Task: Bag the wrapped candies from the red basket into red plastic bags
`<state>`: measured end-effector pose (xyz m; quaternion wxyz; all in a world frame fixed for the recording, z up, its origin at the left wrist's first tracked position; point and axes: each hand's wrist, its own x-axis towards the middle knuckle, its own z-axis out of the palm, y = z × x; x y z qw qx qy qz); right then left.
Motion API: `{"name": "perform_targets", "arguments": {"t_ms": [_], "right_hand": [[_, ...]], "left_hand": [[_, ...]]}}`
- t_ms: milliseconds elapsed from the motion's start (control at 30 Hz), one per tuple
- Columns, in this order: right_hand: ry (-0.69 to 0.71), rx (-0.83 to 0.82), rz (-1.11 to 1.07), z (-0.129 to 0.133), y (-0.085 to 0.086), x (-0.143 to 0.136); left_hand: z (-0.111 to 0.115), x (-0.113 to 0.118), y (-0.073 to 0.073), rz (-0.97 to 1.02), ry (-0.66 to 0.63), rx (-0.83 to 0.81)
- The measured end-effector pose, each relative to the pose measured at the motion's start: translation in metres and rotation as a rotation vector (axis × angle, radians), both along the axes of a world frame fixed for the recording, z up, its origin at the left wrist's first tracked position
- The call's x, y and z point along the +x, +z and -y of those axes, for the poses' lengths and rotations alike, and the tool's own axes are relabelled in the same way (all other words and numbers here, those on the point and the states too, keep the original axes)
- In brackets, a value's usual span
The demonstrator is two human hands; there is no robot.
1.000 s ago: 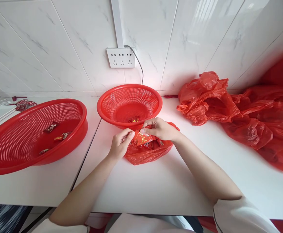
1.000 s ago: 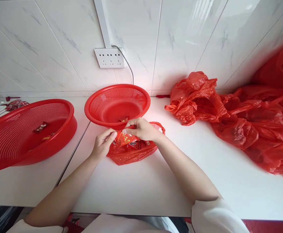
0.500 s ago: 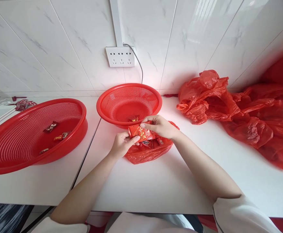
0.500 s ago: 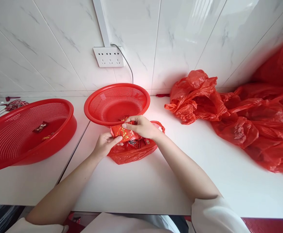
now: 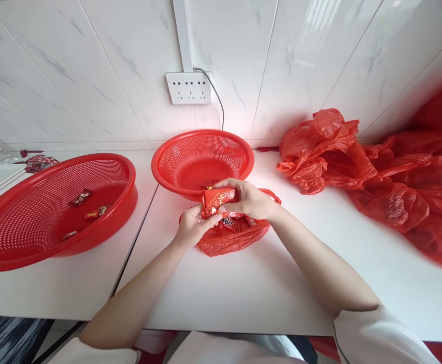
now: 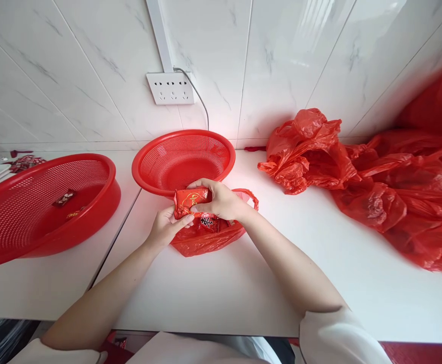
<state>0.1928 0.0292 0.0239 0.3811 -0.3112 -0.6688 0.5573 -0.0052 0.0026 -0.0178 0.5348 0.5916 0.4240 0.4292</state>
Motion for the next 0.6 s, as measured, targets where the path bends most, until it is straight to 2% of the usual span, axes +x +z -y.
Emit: {"name": "perform_targets", "arguments": {"t_ms": [200,300,367,467,500,600], "right_hand": [[0.007,0.201,0.137,0.006,0.007,-0.002],[0.059,0.231,0.224,0.006,0.012,0.002],[0.046,0.244,0.234,0.004,0.014,0.007],[-0.046,0.248,0.207,0.001,0.017,0.017],[-0.083,0.243,0.205,0.0,0.018,0.021],[-0.122,0.218,0.3,-0.003,0.022,0.034]], "left_hand": [[0.002,-0.001,0.005,-0.029,-0.005,0.043],[0.0,-0.004,0.006,-0.105,0.001,0.126],[-0.004,-0.008,0.003,-0.119,-0.014,0.112],[-0.015,-0.015,-0.002,-0.03,-0.08,-0.069],[-0.018,-0.017,-0.003,0.0,-0.06,-0.153],[-0.028,-0.022,-0.001,0.064,0.122,-0.414]]}}
